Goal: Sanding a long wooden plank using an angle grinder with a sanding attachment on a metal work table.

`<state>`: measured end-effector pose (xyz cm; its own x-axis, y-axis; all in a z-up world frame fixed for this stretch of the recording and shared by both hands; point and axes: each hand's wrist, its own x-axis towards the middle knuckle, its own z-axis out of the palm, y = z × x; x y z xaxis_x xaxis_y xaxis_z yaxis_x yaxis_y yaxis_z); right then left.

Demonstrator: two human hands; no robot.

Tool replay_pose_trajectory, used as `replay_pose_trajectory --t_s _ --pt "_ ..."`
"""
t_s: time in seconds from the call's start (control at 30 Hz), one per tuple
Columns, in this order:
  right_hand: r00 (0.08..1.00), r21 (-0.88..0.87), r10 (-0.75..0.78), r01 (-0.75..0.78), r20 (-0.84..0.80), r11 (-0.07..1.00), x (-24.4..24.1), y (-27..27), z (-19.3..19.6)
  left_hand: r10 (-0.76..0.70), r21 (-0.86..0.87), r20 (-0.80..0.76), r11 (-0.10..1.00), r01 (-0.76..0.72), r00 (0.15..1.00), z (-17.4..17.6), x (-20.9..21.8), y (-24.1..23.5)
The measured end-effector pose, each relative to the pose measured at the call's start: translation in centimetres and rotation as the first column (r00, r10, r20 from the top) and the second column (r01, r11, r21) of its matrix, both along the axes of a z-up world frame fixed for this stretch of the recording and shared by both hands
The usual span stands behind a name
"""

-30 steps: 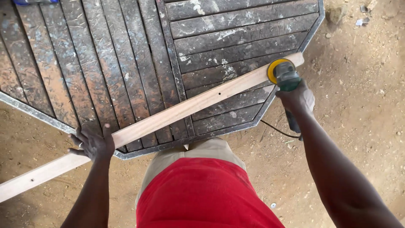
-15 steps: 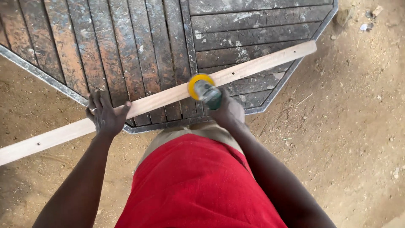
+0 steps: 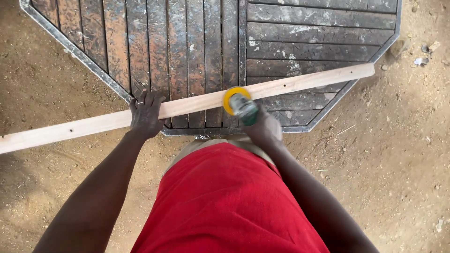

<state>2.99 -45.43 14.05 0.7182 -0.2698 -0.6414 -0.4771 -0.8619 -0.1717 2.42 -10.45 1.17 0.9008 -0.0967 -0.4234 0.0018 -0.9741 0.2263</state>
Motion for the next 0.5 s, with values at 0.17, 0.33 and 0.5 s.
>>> replay_pose_trajectory --t_s 0.17,0.33,0.5 --pt "0.962 0.169 0.268 -0.257 -0.049 0.952 0.0 4.8 3.6 -0.018 -0.018 -0.006 1.0 0.018 1.0 -2.0 0.0 0.9" --pt "0.989 -0.021 -0.109 0.112 0.102 0.994 0.6 -4.3 -2.4 -0.035 -0.046 -0.027 0.998 0.034 0.999 -3.0 0.3 1.5" --pt "0.922 -0.085 -0.28 0.313 0.269 0.946 0.6 -16.2 -7.4 -0.017 0.007 -0.014 1.0 0.017 1.0 -3.3 0.3 0.8"
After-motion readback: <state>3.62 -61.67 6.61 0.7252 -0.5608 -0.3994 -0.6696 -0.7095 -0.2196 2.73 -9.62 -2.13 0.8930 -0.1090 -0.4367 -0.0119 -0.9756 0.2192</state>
